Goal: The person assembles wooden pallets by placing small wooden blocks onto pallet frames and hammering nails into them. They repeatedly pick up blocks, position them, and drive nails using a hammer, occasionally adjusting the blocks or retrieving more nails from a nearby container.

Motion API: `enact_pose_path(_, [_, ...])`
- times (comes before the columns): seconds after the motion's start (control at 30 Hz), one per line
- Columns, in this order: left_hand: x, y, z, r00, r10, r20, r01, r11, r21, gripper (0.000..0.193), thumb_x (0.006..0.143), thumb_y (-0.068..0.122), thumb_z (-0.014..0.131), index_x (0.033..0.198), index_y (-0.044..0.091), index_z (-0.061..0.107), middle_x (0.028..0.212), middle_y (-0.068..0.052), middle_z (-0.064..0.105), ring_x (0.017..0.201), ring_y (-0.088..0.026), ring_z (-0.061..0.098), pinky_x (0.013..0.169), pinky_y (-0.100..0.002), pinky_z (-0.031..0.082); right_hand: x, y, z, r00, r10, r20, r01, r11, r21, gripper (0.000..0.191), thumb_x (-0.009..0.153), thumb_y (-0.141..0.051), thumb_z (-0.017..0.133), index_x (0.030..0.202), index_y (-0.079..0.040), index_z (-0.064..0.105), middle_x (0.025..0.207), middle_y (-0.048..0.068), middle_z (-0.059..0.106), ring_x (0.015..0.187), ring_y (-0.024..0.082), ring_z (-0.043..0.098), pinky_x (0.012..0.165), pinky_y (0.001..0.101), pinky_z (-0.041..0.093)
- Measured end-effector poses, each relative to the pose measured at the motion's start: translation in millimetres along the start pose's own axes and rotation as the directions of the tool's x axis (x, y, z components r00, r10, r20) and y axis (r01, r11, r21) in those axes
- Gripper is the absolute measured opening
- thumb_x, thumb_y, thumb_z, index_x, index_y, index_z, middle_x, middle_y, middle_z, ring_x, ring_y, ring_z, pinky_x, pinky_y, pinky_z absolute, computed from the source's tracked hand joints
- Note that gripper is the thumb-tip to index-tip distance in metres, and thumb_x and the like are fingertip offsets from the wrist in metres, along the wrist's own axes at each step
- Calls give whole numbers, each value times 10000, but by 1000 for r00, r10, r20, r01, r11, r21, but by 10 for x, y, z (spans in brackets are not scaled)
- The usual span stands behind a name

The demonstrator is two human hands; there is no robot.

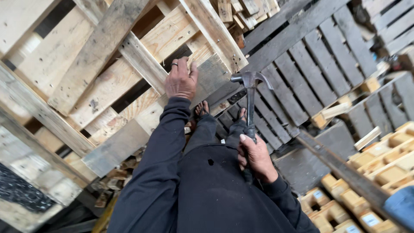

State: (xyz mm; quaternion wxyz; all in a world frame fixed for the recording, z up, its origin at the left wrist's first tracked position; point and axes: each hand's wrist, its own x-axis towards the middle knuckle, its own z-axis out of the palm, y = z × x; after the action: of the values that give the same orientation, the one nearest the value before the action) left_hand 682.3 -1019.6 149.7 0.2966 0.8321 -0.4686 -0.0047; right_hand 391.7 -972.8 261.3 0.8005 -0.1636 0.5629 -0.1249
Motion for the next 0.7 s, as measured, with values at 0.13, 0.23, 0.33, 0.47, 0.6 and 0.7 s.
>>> enact_pose_path(0.13, [-22, 24, 49, 992, -107, -74, 103, 993, -55, 203, 975, 167, 656, 1131, 61, 579, 1076, -135, 620, 823, -338, 696, 682, -440, 575, 293, -1, -342, 981, -190, -28, 167, 917, -361, 223, 948, -244, 686, 1040, -70, 581, 619, -1, 494, 418, 96, 449, 370, 271, 375])
enact_pose_path(0.23, [-14, 91, 52, 987, -126, -101, 115, 988, -107, 241, 961, 180, 693, 1113, 56, 554, 1053, -134, 597, 817, -337, 701, 672, -438, 578, 115, -127, -437, 931, -365, 22, 337, 833, -439, 238, 974, -259, 681, 1026, -54, 573, 657, 0, 540, 477, 89, 504, 416, 260, 415])
enact_pose_path(0.33, [-13, 115, 39, 986, -137, -95, 126, 985, -115, 266, 956, 185, 700, 1114, 39, 545, 1049, -163, 590, 801, -361, 690, 654, -452, 575, -46, -220, -451, 645, -712, 277, 764, 604, -228, 279, 1011, -318, 671, 1065, -66, 563, 759, 17, 592, 573, 91, 548, 491, 254, 456])
enact_pose_path(0.47, [0, 77, 86, 981, -150, -121, 136, 984, -117, 276, 929, 117, 640, 1170, 23, 542, 1106, -193, 600, 825, -392, 682, 665, -480, 568, 124, -354, -326, 502, -753, 426, 734, 110, -671, 219, 1057, -275, 621, 1032, -62, 580, 798, 10, 601, 669, 114, 571, 612, 276, 487])
enact_pose_path(0.6, [28, 12, 184, 977, -170, -132, 157, 982, -103, 243, 976, 107, 617, 1196, 36, 543, 1130, -186, 605, 906, -407, 686, 752, -483, 572, 32, -669, -137, 933, -360, 19, 304, 757, -578, 191, 1039, -213, 565, 944, -48, 576, 642, 21, 534, 497, 136, 482, 438, 297, 411])
enact_pose_path(0.7, [-32, -15, 204, 976, -170, -137, 158, 983, -98, 246, 1031, 138, 604, 1248, 38, 545, 1169, -181, 624, 999, -407, 692, 844, -465, 587, -505, -1008, -241, 631, -706, 322, 764, 639, -95, 305, 1057, -315, 651, 1184, -44, 591, 945, 92, 613, 746, 192, 582, 640, 340, 513])
